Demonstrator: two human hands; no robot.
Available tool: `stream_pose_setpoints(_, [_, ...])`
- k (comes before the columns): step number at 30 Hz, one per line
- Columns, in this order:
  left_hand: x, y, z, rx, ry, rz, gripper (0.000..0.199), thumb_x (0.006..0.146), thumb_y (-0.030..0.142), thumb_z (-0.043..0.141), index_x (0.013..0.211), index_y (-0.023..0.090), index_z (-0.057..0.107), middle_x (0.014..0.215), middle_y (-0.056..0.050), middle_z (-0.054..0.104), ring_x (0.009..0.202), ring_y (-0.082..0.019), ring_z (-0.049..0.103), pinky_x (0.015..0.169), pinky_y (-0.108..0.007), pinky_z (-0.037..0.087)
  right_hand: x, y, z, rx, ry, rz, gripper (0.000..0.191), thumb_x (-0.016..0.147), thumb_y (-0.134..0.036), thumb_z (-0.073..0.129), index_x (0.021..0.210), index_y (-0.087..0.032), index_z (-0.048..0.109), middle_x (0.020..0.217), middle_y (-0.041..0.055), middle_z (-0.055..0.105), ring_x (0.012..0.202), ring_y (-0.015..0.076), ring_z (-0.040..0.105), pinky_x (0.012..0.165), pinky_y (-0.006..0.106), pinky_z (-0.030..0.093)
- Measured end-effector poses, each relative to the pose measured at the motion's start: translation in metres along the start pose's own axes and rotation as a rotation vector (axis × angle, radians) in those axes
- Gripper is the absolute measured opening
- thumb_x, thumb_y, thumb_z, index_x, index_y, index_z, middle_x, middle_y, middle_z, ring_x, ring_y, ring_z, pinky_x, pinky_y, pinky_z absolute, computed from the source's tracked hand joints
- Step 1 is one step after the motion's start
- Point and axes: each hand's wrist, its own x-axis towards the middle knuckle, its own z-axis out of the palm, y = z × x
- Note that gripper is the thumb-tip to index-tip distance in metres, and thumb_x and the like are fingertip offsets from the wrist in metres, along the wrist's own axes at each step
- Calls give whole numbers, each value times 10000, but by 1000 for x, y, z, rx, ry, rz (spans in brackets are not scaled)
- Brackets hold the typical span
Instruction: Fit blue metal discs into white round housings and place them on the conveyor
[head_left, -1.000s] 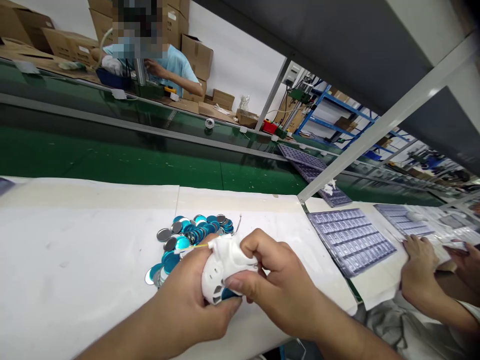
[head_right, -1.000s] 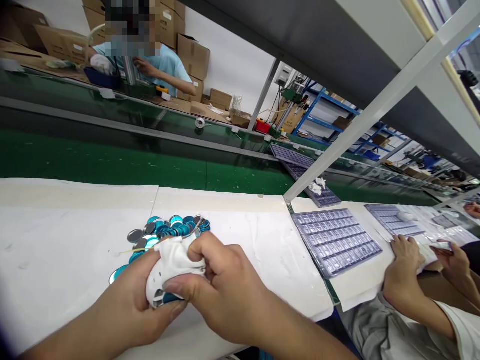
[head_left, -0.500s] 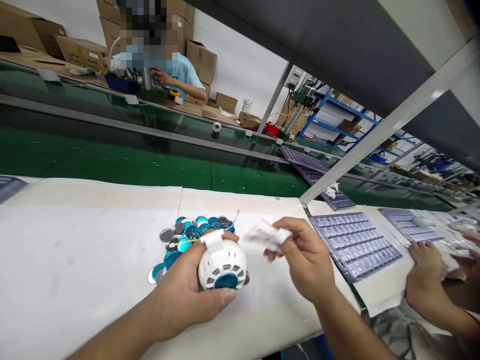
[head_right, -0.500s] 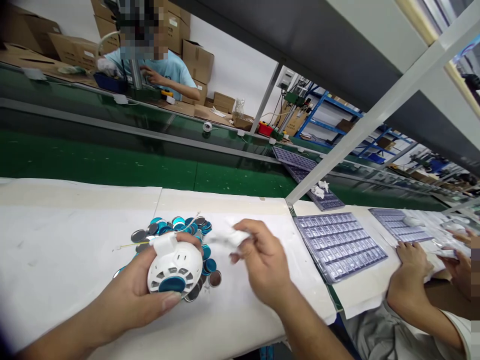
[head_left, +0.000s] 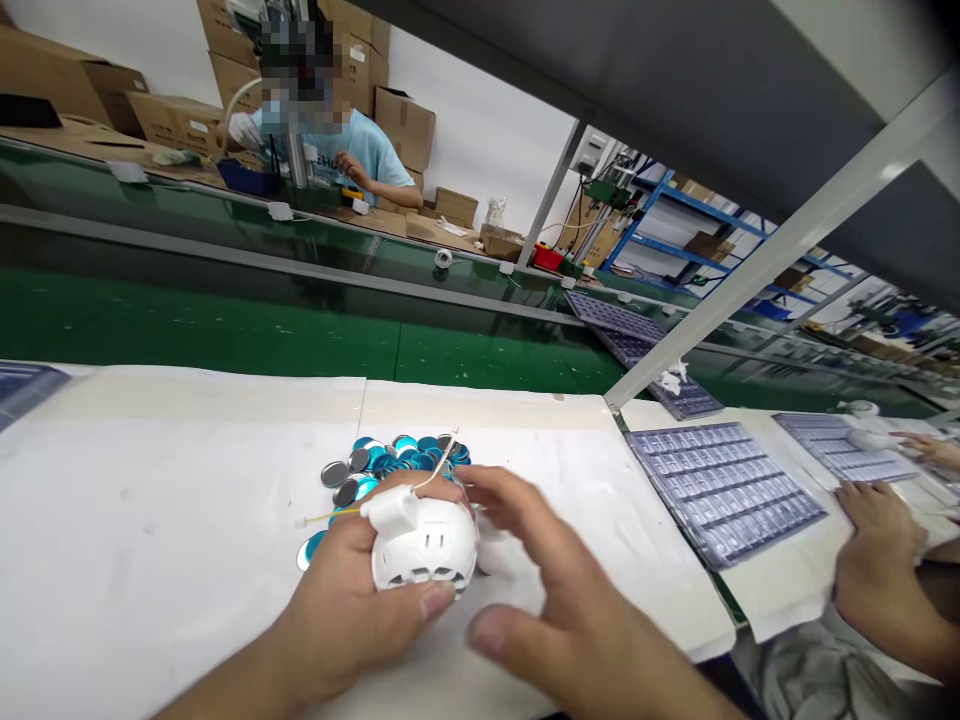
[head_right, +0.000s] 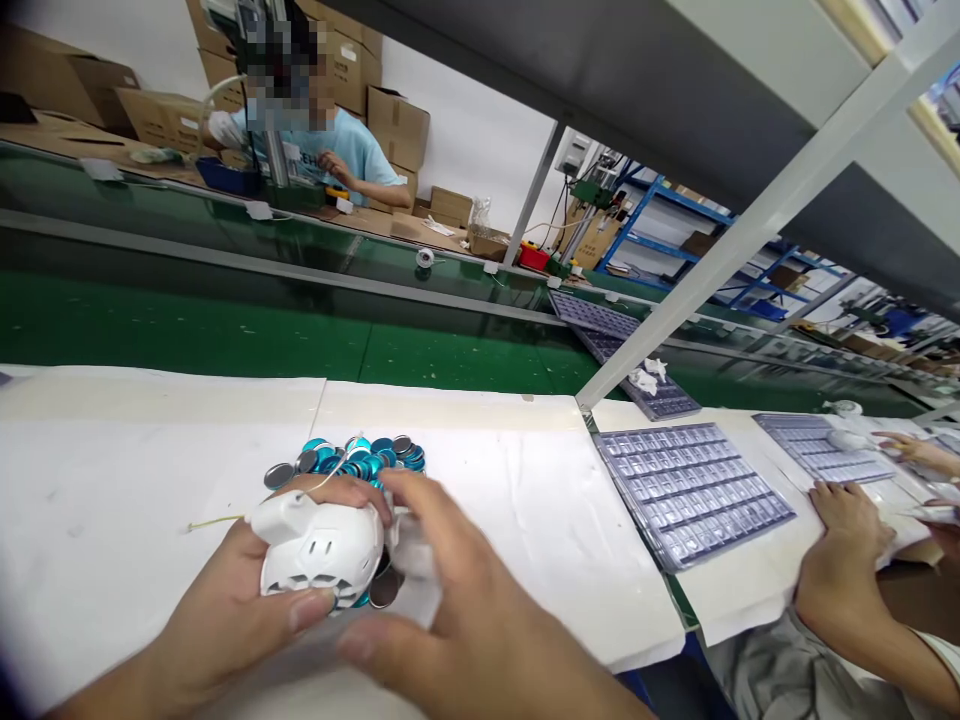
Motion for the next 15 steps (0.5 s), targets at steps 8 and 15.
stream_pose_setpoints(8, [10, 8, 3, -196, 181, -138, 530, 823, 607, 680, 1156, 197, 637, 753, -20, 649, 583, -149, 541, 521, -248, 454, 32, 12, 29, 418, 60, -44, 517, 910, -300, 703, 1387, -325, 506, 1364, 50, 600, 1209, 244, 591, 1049, 401, 474])
stream_pose_setpoints(15, [13, 7, 5, -282, 125, -160, 341, 887, 431, 670, 1124, 204, 577, 841, -21, 688, 628, -151, 600, 553, -254, 508, 42, 14, 35, 660, 24, 86, 473, 952, -431, 626, 1376, -303, 460, 1244, 65, 589, 719, 144, 680, 767, 352, 565])
